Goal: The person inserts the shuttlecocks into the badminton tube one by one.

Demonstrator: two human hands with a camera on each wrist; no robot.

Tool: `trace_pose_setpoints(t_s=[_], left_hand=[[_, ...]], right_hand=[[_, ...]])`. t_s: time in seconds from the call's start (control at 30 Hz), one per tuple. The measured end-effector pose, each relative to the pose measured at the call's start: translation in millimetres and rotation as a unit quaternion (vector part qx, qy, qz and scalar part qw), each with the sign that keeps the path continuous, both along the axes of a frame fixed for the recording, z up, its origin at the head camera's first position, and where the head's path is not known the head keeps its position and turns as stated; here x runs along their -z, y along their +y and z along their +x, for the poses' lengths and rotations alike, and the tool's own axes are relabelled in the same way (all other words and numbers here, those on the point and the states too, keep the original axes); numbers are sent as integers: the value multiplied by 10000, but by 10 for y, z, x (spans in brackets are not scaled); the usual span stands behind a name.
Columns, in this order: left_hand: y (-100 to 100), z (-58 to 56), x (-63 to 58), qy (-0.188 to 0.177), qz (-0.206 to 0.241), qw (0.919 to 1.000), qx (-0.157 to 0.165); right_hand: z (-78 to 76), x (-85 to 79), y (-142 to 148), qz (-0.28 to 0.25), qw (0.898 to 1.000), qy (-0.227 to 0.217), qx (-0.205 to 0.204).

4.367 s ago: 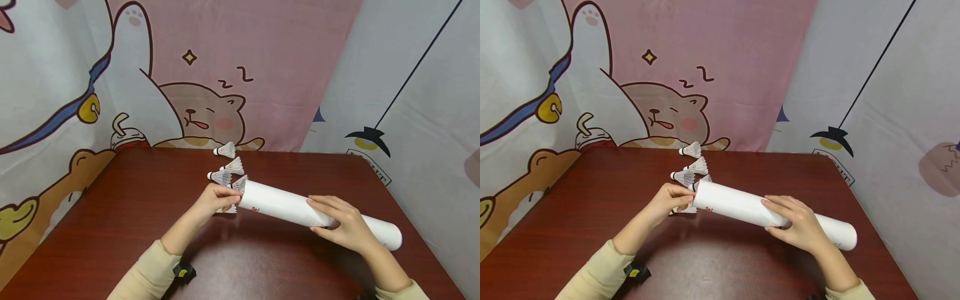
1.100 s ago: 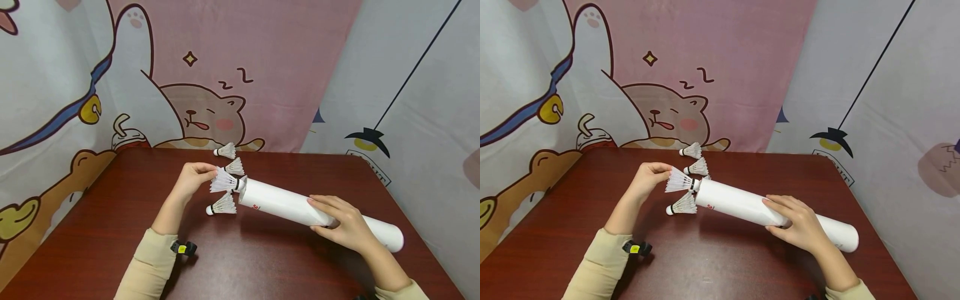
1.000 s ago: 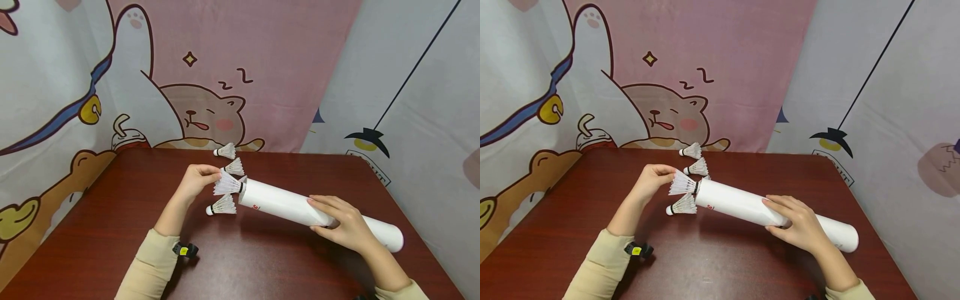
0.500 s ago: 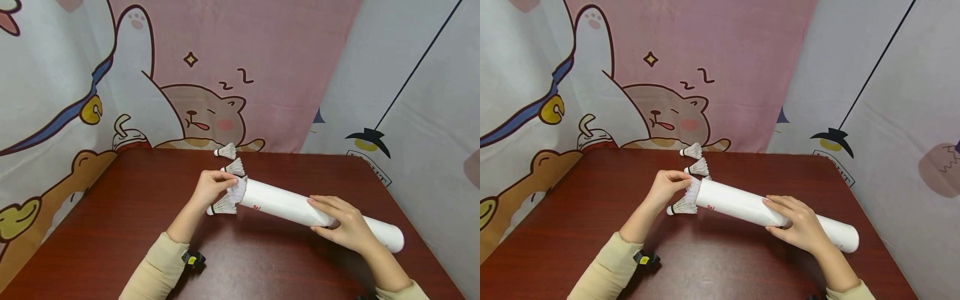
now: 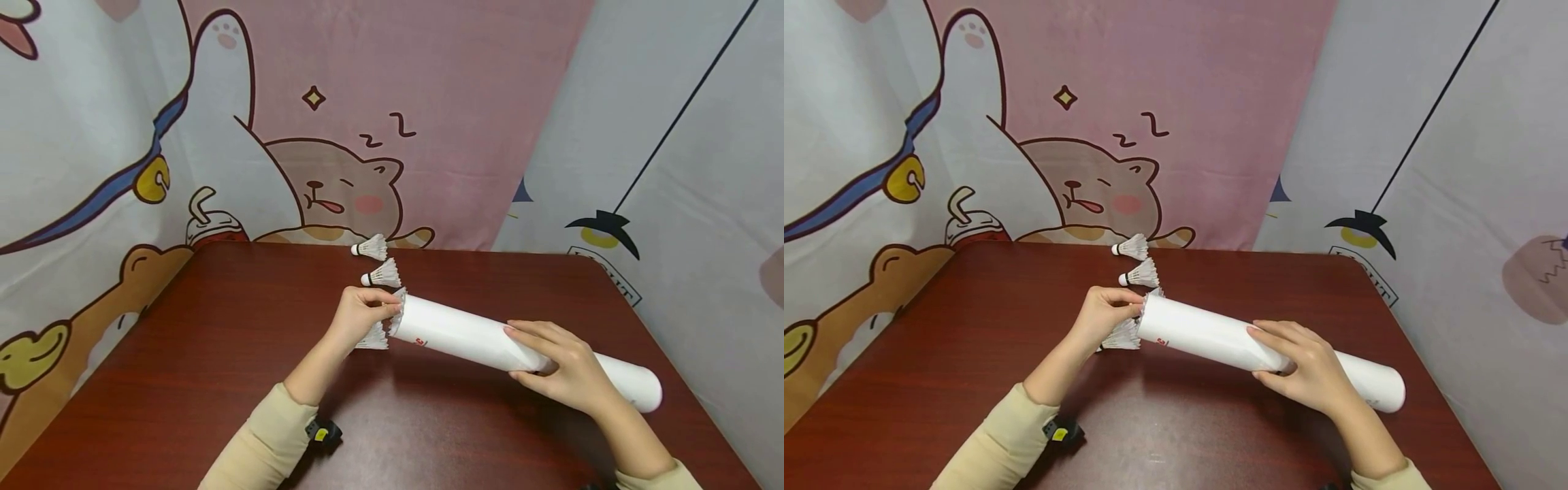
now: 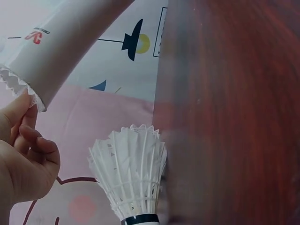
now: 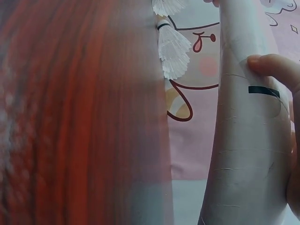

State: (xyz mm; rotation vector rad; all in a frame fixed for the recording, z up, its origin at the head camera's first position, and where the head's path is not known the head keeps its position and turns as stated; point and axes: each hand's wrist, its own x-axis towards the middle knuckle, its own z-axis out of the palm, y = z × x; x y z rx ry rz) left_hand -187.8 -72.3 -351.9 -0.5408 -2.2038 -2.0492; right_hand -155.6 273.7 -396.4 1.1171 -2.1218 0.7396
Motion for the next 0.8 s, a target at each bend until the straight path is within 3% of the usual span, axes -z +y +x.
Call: trace_pose_setpoints(t_s=[0.27, 0.57, 0.8], left_hand=[[40, -159, 268, 330, -381, 9985, -212], [-13, -180, 262, 762, -585, 9954, -61], [-102, -223, 230, 682, -579, 9959, 93]], right_hand=[[9, -2, -12, 27, 10000, -33, 16], [8, -2, -23, -13, 10000, -66, -56], [4, -16, -14, -59, 10000, 7, -63]])
